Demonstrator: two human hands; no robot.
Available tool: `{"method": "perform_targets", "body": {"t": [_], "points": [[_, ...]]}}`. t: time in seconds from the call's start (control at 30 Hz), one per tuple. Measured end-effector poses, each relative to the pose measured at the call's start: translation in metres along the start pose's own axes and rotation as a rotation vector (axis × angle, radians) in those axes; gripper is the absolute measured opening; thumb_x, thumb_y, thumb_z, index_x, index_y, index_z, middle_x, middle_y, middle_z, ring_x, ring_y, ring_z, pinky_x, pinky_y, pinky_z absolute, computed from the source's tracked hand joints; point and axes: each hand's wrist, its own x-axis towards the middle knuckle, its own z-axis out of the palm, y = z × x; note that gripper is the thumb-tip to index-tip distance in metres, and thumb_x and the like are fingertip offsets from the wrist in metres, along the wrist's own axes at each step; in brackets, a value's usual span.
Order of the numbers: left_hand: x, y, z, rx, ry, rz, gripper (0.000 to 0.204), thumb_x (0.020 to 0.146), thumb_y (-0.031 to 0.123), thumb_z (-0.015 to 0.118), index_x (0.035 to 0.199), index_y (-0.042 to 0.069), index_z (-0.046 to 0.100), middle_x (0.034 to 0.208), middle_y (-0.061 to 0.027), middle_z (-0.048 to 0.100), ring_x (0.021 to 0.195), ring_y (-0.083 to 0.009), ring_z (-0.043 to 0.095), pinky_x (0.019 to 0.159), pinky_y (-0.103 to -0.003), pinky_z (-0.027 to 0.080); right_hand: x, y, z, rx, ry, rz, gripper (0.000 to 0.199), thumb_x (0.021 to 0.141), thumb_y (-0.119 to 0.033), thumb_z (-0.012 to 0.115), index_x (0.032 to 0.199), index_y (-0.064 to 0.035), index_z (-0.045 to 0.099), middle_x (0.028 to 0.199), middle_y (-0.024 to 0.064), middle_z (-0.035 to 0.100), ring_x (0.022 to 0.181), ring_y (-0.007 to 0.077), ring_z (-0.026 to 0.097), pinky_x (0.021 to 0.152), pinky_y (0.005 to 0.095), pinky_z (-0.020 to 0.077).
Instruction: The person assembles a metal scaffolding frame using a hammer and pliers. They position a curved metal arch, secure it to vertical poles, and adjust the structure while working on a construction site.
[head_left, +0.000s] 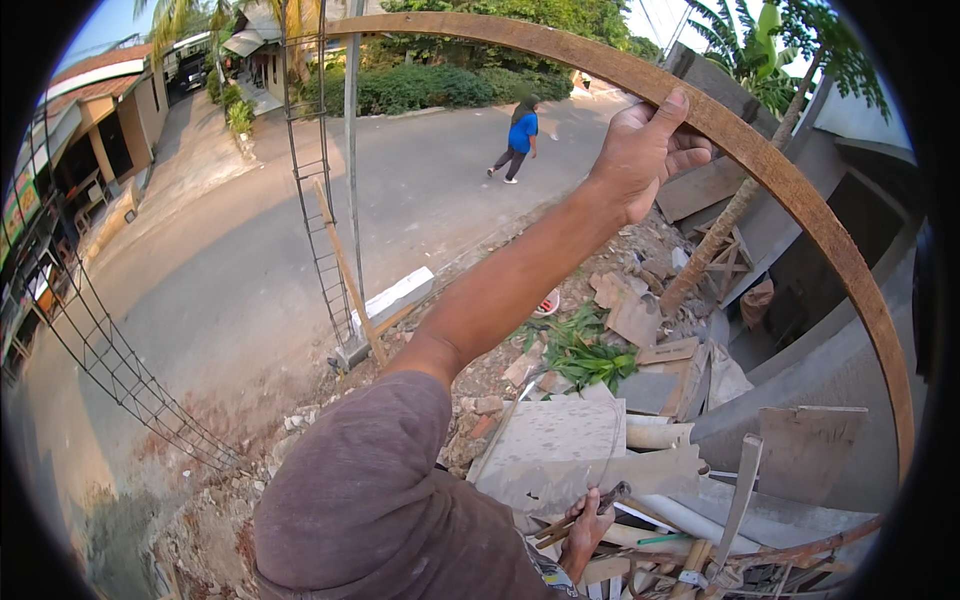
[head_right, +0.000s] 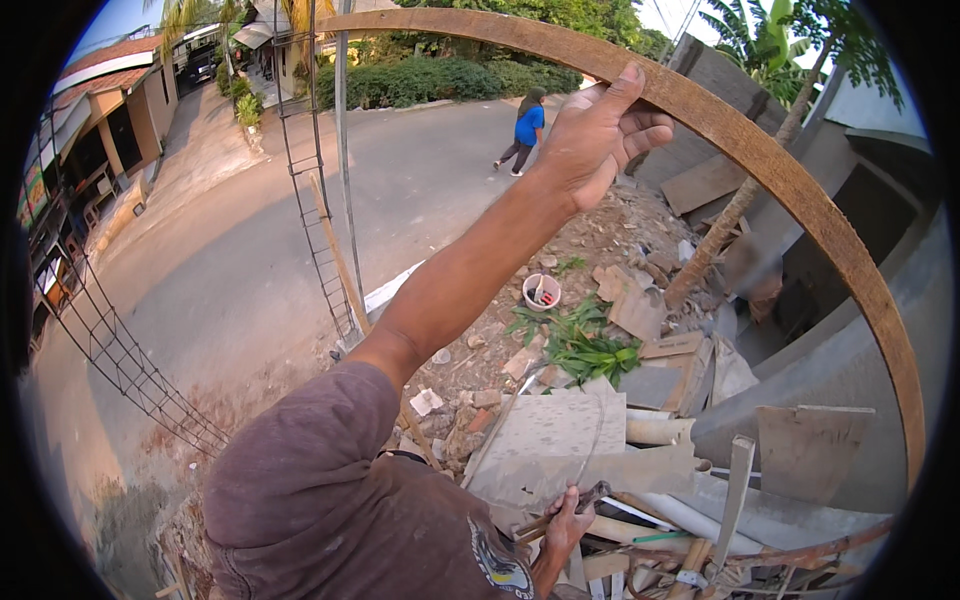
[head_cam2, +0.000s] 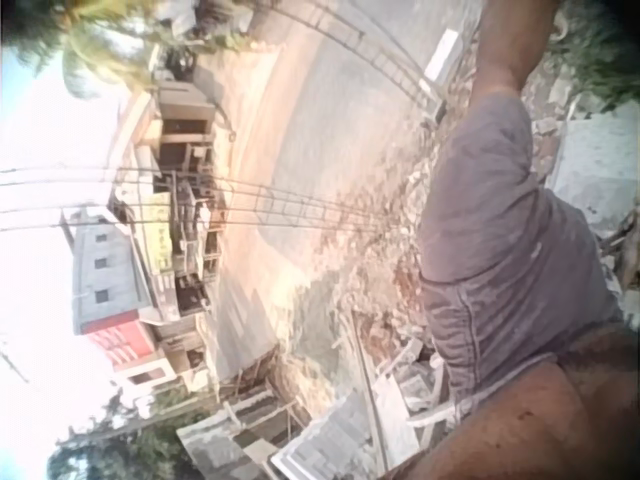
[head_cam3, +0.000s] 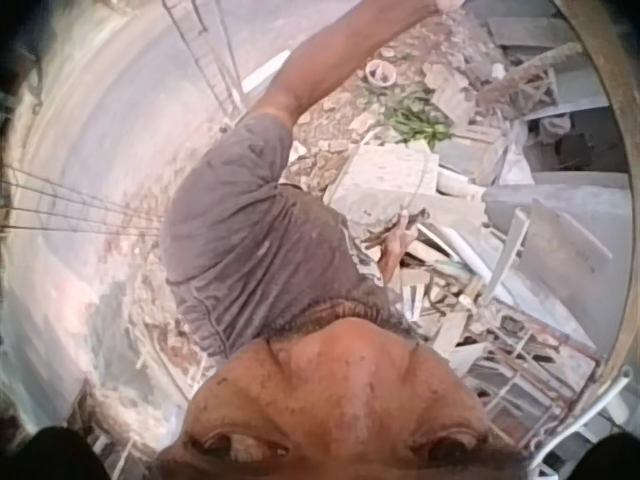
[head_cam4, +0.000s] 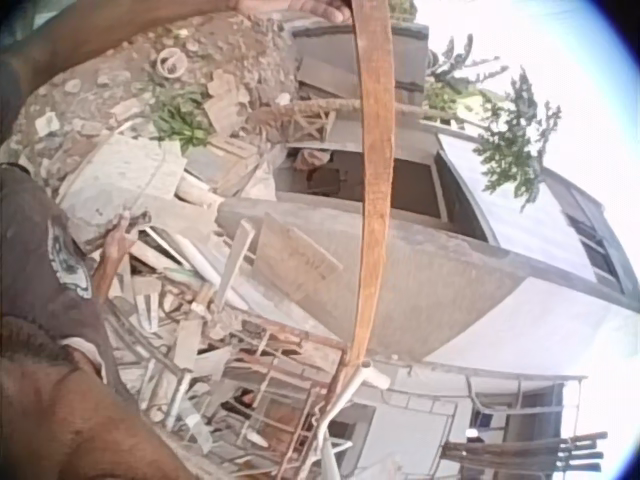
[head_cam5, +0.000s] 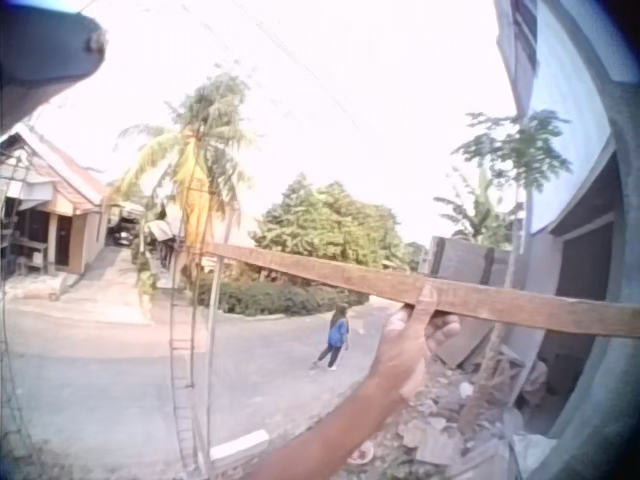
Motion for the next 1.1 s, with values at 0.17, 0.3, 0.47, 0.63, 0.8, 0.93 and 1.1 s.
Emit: {"method": "perform_targets", "body": {"t": [0.17, 0.3, 0.47, 0.63, 0.8, 0.93, 1.1], "points": [[-0.002, -0.007, 0.001, 0.017, 0.049, 0.017, 0.035, 0.104, 0.036, 0.063, 0.115, 0.004, 0.056, 0.099, -0.0070, 0.064, 0.088, -0.0174, 0.067, 0.076, -0.031, 0.061, -0.004, 0.005, -0.007, 0.013, 0.053, 0.004, 0.030, 0.102, -0.025, 0.067, 0.110, 0.0026, 0.058, 0.066, 0.0004, 0.050, 0.052, 0.0102, 0.046, 0.048, 0.0274, 0.0417], [0.003, -0.008, -0.001, -0.036, -0.030, 0.084, 0.036, 0.103, 0.038, 0.064, 0.115, 0.005, 0.057, 0.098, -0.0072, 0.064, 0.087, -0.0163, 0.067, 0.077, -0.031, 0.060, -0.010, 0.005, -0.012, 0.001, 0.075, 0.025, 0.024, 0.103, -0.022, 0.065, 0.111, -0.0009, 0.057, 0.066, -0.0006, 0.048, 0.053, 0.0097, 0.046, 0.049, 0.0267, 0.0416], [0.003, -0.004, 0.000, -0.002, -0.011, 0.083, 0.036, 0.103, 0.038, 0.063, 0.114, 0.004, 0.057, 0.098, -0.0075, 0.065, 0.086, -0.0156, 0.067, 0.076, -0.030, 0.061, -0.013, 0.013, -0.023, 0.014, 0.123, 0.002, 0.022, 0.102, -0.022, 0.066, 0.106, -0.0014, 0.057, 0.065, 0.0005, 0.049, 0.052, 0.0099, 0.047, 0.048, 0.0273, 0.0422], [0.001, -0.011, 0.002, 0.026, 0.050, 0.091, 0.035, 0.104, 0.036, 0.062, 0.113, 0.003, 0.058, 0.099, -0.0073, 0.064, 0.086, -0.0148, 0.067, 0.075, -0.028, 0.061, -0.015, 0.019, -0.031, 0.025, 0.144, -0.039, 0.022, 0.103, -0.021, 0.065, 0.105, -0.0019, 0.056, 0.065, 0.0005, 0.049, 0.052, 0.0097, 0.047, 0.047, 0.0262, 0.0416], [0.008, -0.011, -0.004, -0.057, -0.043, 0.168, 0.034, 0.103, 0.036, 0.063, 0.113, 0.004, 0.058, 0.097, -0.0061, 0.066, 0.081, -0.0147, 0.068, 0.069, -0.027, 0.060, -0.017, 0.014, -0.031, 0.024, 0.152, -0.050, 0.020, 0.104, -0.020, 0.063, 0.106, -0.0013, 0.056, 0.065, 0.0005, 0.049, 0.052, 0.0095, 0.046, 0.047, 0.0262, 0.0412], [0.007, -0.011, -0.006, -0.004, -0.068, 0.154, 0.036, 0.105, 0.037, 0.061, 0.116, 0.003, 0.057, 0.098, -0.0060, 0.064, 0.088, -0.0149, 0.067, 0.075, -0.027, 0.060, -0.018, 0.012, -0.033, 0.018, 0.165, -0.031, 0.020, 0.104, -0.020, 0.061, 0.108, -0.0012, 0.057, 0.066, 0.0004, 0.049, 0.053, 0.0093, 0.046, 0.047, 0.0260, 0.0409], [0.010, -0.009, -0.010, -0.003, -0.004, 0.160, 0.035, 0.102, 0.035, 0.066, 0.115, 0.003, 0.059, 0.097, -0.0061, 0.066, 0.083, -0.0152, 0.069, 0.071, -0.027, 0.061, -0.011, -0.011, -0.028, 0.099, 0.249, -0.088, 0.023, 0.104, -0.025, 0.064, 0.110, -0.0029, 0.057, 0.069, -0.0010, 0.048, 0.056, 0.0090, 0.047, 0.050, 0.0252, 0.0418]]}}
